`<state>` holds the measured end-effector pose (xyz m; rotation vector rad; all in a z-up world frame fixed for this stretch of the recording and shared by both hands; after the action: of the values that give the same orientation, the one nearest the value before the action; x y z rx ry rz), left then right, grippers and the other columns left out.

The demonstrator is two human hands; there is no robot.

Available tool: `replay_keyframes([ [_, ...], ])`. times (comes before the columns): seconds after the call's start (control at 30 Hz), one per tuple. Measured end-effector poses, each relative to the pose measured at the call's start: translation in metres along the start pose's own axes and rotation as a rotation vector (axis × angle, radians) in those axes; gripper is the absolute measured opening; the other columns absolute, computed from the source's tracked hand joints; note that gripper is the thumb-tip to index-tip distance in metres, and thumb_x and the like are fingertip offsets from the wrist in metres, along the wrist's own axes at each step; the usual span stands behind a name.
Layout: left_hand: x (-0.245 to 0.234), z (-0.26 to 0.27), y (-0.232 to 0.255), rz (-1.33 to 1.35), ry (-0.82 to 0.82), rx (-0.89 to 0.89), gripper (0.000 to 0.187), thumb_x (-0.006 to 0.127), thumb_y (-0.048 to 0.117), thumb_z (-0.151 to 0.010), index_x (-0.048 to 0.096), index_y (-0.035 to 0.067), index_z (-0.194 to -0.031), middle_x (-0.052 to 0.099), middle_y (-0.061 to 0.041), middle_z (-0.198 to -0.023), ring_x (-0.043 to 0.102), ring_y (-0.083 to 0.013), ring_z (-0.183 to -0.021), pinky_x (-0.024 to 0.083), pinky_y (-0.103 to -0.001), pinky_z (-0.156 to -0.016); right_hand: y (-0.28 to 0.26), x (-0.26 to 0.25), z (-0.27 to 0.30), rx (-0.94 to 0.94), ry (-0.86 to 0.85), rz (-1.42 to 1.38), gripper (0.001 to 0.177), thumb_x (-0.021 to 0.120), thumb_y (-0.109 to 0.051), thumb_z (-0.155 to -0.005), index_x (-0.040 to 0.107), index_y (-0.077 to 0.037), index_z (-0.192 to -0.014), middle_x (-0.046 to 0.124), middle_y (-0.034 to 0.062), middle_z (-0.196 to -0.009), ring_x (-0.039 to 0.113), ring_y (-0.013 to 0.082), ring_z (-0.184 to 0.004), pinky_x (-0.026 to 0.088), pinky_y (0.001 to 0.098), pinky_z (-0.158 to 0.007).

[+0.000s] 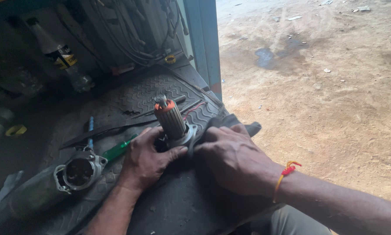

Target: The person uses a metal file to scrape and clean the commutator surface of a small electric motor armature. They hold the armature steady with one hand while filing with the other, occasionally switching to a screwdriver to adjust or inspect the component.

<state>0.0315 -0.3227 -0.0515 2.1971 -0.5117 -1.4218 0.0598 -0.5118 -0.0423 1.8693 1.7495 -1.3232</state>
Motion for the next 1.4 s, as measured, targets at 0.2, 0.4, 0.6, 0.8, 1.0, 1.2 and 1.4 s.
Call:
replay_keyframes([
  [0.2,0.004,0.001,0.0,0.095,-0.012,0.01,0.069,0.093,0.03,-0.064,0.062,0.008,-0.122,0.071,-0.009,-0.114,0.072,-0.0245,-0.106,0.057,-0.037,-0.09,0.051,-0.008,-0.005,0.646,0.18,-0.575,0.023,0.068,-0.025,-0.09,0.08,-0.005,-0.09,0.077,0.0019,-0.077,0.071,0.0127,-0.074,0.057,0.0336,-0.07],
  [0.4,0.007,-0.001,0.008,0.126,-0.106,0.031,0.07,0.091,0.02,-0.065,0.063,0.01,-0.128,0.066,-0.011,-0.123,0.068,-0.0262,-0.114,0.056,-0.038,-0.095,0.062,0.003,-0.028,0.597,0.21,-0.511,0.024,0.074,-0.026,-0.091,0.075,-0.003,-0.1,0.073,0.0124,-0.083,0.069,0.0208,-0.074,0.054,0.0385,-0.067],
  [0.6,0.003,-0.002,0.013,0.126,-0.11,0.051,0.06,0.09,0.021,-0.067,0.069,0.013,-0.122,0.068,-0.008,-0.117,0.07,-0.0241,-0.111,0.058,-0.036,-0.096,0.05,0.01,-0.03,0.201,0.126,-0.156,0.024,0.067,-0.018,-0.088,0.076,-0.01,-0.108,0.076,0.0139,-0.095,0.074,0.0318,-0.09,0.057,0.0429,-0.079],
  [0.8,0.003,0.0,0.015,0.056,-0.075,0.012,0.06,0.091,0.024,-0.065,0.07,0.017,-0.121,0.07,-0.01,-0.111,0.072,-0.0269,-0.103,0.059,-0.038,-0.088,0.031,0.008,-0.016,0.082,0.104,0.005,0.023,0.067,-0.018,-0.091,0.074,-0.01,-0.111,0.071,0.0128,-0.096,0.068,0.0333,-0.094,0.051,0.0456,-0.082],
  [1.0,0.003,0.003,0.016,-0.039,-0.002,0.062,0.061,0.092,0.027,-0.063,0.07,0.015,-0.12,0.069,-0.014,-0.109,0.07,-0.0325,-0.102,0.058,-0.043,-0.086,0.003,0.007,-0.001,0.062,0.004,0.037,0.041,0.068,-0.015,-0.083,0.066,-0.006,-0.123,0.067,0.01,-0.098,0.067,0.0296,-0.096,0.045,0.0474,-0.083],
  [1.2,0.003,0.008,0.022,-0.085,0.012,-0.054,0.058,0.091,0.032,-0.065,0.07,0.017,-0.117,0.071,-0.012,-0.104,0.073,-0.0283,-0.099,0.059,-0.042,-0.086,0.011,0.006,0.0,0.094,0.082,-0.023,0.038,0.071,-0.02,-0.084,0.068,-0.006,-0.12,0.07,0.0126,-0.107,0.068,0.0314,-0.105,0.048,0.045,-0.092],
  [1.4,0.004,0.005,0.019,-0.021,-0.043,-0.058,0.07,0.092,0.034,-0.063,0.06,0.012,-0.121,0.071,-0.011,-0.108,0.072,-0.0285,-0.103,0.059,-0.043,-0.087,0.045,0.007,-0.01,0.412,0.027,-0.278,0.029,0.069,-0.025,-0.085,0.077,-0.009,-0.108,0.076,0.0099,-0.104,0.075,0.0219,-0.101,0.057,0.0356,-0.091],
])
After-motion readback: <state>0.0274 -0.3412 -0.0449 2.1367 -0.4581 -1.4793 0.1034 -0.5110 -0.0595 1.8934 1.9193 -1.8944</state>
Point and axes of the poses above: each hand's wrist, its own z-axis away from the middle knuckle, its own x-axis out of the palm, y = z × x, the point moved 7 cm from there along -z, towards the middle knuckle
